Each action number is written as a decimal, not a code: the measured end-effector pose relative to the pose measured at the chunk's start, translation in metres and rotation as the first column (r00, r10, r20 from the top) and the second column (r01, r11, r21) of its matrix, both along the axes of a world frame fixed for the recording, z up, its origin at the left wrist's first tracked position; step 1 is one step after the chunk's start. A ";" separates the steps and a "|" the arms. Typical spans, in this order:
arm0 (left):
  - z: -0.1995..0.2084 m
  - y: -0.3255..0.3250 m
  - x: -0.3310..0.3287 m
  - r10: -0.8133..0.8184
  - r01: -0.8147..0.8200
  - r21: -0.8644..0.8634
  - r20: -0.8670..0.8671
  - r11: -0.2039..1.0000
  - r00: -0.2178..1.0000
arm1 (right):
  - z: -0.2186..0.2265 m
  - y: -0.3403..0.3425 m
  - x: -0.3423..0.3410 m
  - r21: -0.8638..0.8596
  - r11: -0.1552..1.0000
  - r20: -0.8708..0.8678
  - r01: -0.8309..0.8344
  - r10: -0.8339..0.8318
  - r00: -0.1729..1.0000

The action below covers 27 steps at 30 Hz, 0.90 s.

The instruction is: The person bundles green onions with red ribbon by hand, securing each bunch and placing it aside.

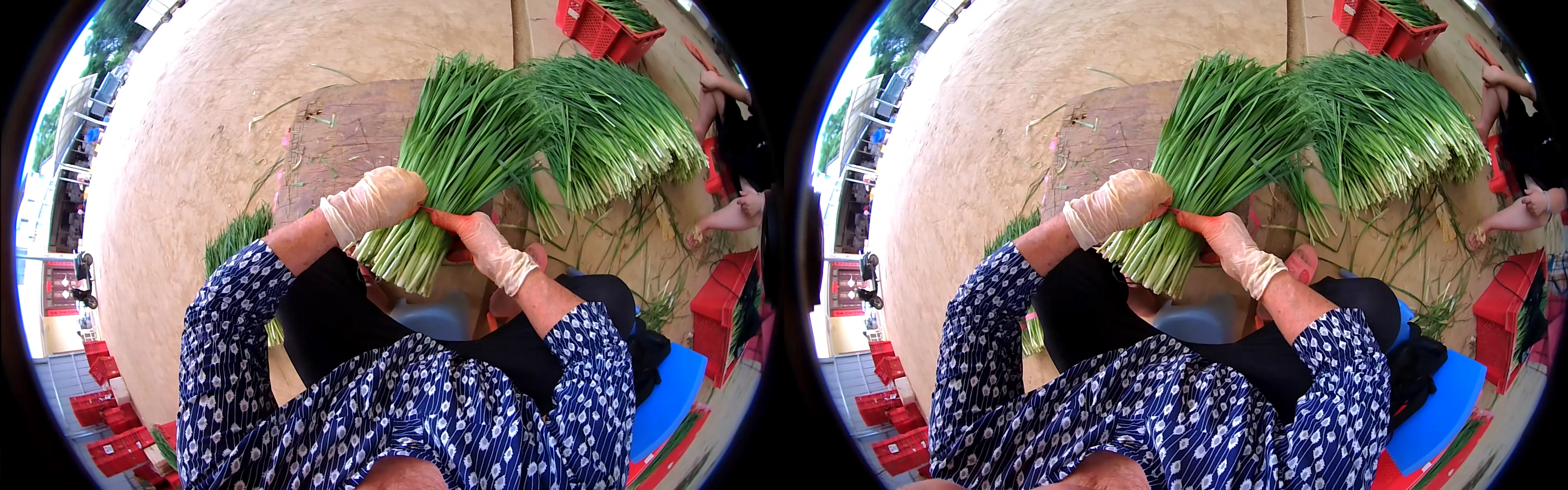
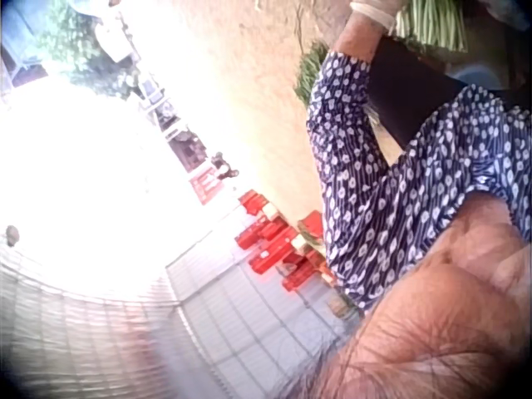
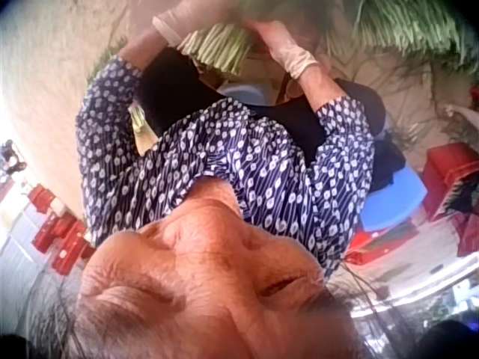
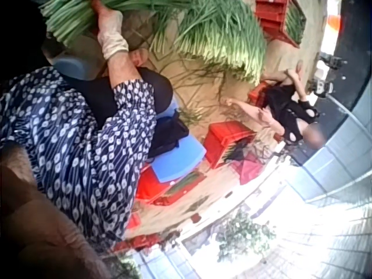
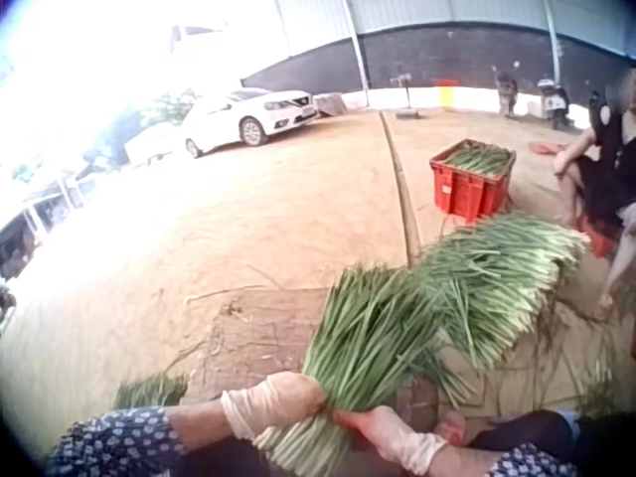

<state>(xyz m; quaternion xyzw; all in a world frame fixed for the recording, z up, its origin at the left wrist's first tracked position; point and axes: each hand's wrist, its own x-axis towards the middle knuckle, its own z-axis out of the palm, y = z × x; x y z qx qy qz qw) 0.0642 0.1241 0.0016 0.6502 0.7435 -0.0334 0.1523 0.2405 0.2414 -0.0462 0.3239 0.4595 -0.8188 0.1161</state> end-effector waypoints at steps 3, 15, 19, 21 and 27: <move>0.001 0.000 0.002 0.027 -0.029 -0.059 -0.033 0.998 0.999 | -0.003 -0.003 -0.001 0.008 1.000 -0.011 0.015 -0.014 1.000; 0.003 -0.035 0.014 0.251 -0.352 0.300 0.326 0.887 0.911 | -0.007 -0.003 -0.004 -0.030 0.999 -0.065 0.029 -0.031 0.997; 0.021 -0.064 0.027 0.372 -0.433 0.168 0.302 0.885 0.877 | -0.007 -0.005 -0.003 -0.097 0.993 -0.045 0.074 -0.078 0.996; 0.022 -0.079 0.038 0.356 -0.391 0.121 0.238 0.912 0.904 | -0.017 -0.006 -0.006 -0.169 0.976 -0.063 0.137 -0.150 0.987; 0.002 -0.106 0.075 0.325 -0.310 0.125 -0.131 0.943 0.937 | -0.039 -0.025 -0.027 -0.007 0.920 -0.203 0.391 -0.384 0.901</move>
